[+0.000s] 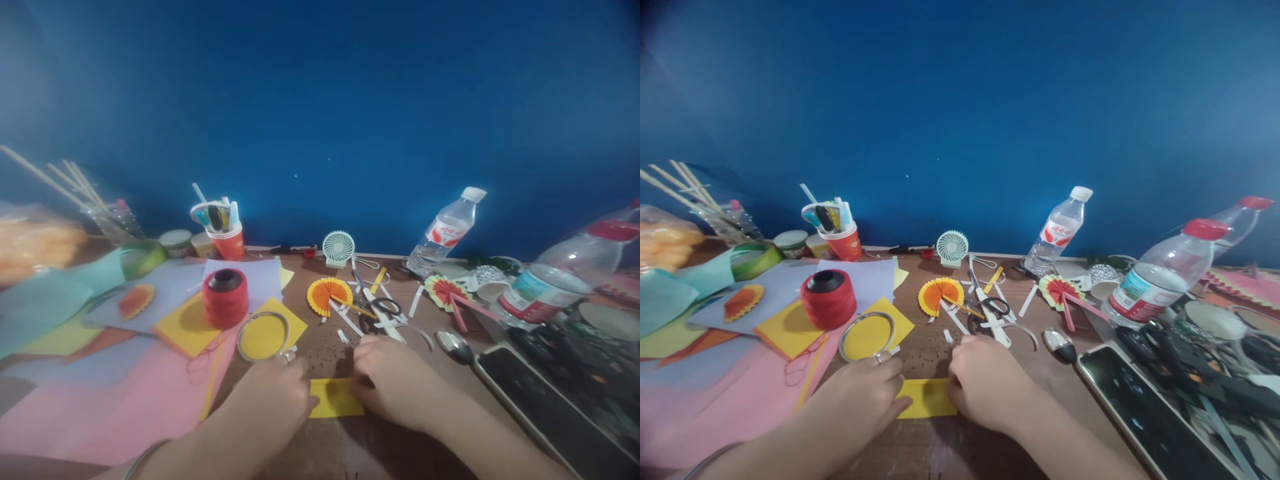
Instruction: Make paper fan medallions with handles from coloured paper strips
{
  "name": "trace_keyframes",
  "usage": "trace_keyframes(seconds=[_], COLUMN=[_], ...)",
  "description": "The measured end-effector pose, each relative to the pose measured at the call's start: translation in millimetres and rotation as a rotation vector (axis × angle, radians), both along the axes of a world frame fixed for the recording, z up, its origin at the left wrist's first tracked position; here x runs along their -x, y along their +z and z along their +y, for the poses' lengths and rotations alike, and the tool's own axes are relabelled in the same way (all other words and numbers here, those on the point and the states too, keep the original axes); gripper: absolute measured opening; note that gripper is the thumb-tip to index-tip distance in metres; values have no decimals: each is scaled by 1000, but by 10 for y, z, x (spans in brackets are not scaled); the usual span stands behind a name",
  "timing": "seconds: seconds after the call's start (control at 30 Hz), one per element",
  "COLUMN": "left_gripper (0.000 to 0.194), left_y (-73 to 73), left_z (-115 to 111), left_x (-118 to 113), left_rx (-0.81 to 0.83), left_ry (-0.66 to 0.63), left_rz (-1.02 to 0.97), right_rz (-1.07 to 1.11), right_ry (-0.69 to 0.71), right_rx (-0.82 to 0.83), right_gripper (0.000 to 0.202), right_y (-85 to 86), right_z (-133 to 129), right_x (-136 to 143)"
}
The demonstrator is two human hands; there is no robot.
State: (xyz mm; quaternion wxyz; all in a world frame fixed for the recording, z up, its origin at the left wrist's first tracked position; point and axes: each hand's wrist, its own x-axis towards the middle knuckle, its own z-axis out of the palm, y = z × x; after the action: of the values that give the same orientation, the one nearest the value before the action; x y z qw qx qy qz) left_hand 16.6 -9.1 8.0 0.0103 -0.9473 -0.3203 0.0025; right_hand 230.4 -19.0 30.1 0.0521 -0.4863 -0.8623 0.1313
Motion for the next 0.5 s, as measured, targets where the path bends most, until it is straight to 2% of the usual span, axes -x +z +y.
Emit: trace_keyframes(seconds=[0.17,0.33,0.5], left_gripper=[20,19,15], left_y=[4,-8,49], left_z=[107,126,150], left_x=[-23,-54,-74], left_rx=[145,370,521], left_ry=[121,203,256], left_rz=[-115,-268,-364], right_rz=[191,231,249], right_ry=[-158,-220,-221], right_rx=[104,204,195], right_gripper=[11,13,14], right_y=[-88,-22,-52], right_z=[-28,-47,-60], right_x=[121,155,175])
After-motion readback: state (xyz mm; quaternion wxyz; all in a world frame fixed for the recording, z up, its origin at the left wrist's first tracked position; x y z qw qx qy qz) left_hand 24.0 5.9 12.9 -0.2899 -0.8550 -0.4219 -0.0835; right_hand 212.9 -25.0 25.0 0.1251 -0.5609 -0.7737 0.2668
